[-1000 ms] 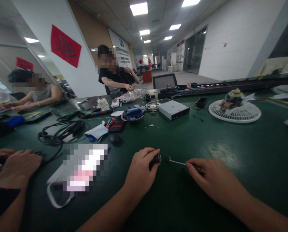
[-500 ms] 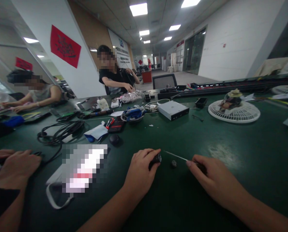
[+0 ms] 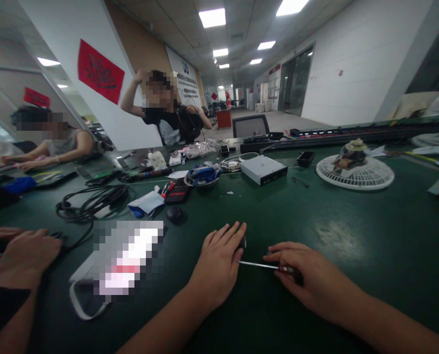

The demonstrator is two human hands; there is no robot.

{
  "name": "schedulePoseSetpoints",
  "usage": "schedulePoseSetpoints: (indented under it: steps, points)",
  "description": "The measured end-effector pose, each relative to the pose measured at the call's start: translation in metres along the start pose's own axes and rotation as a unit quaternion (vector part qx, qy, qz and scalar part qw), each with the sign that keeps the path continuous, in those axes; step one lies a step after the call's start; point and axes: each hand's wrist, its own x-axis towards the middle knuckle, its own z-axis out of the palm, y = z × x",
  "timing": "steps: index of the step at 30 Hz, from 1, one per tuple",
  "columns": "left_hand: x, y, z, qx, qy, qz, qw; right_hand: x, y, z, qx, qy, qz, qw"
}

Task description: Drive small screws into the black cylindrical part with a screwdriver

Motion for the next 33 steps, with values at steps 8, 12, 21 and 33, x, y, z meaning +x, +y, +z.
schedulePoseSetpoints:
  steps: [8, 12, 21, 33]
  points:
    - [-0.003, -0.001, 0.001, -0.051, 0.017, 0.041, 0.998, 0.001, 0.000, -0.001, 0.008, 0.025, 0.059, 0.998]
    - [-0.001, 0.004, -0.002, -0.077, -0.001, 0.059, 0.995, 0.002, -0.002, -0.002, 0.020, 0.040, 0.089, 0.995]
    - [-0.002, 0.008, -0.010, -0.075, -0.065, 0.116, 0.988, 0.001, 0.000, -0.003, 0.055, 0.059, 0.118, 0.990]
    - [-0.003, 0.015, -0.011, -0.049, -0.089, 0.197, 0.975, -0.003, -0.002, 0.005, 0.098, 0.076, 0.065, 0.990]
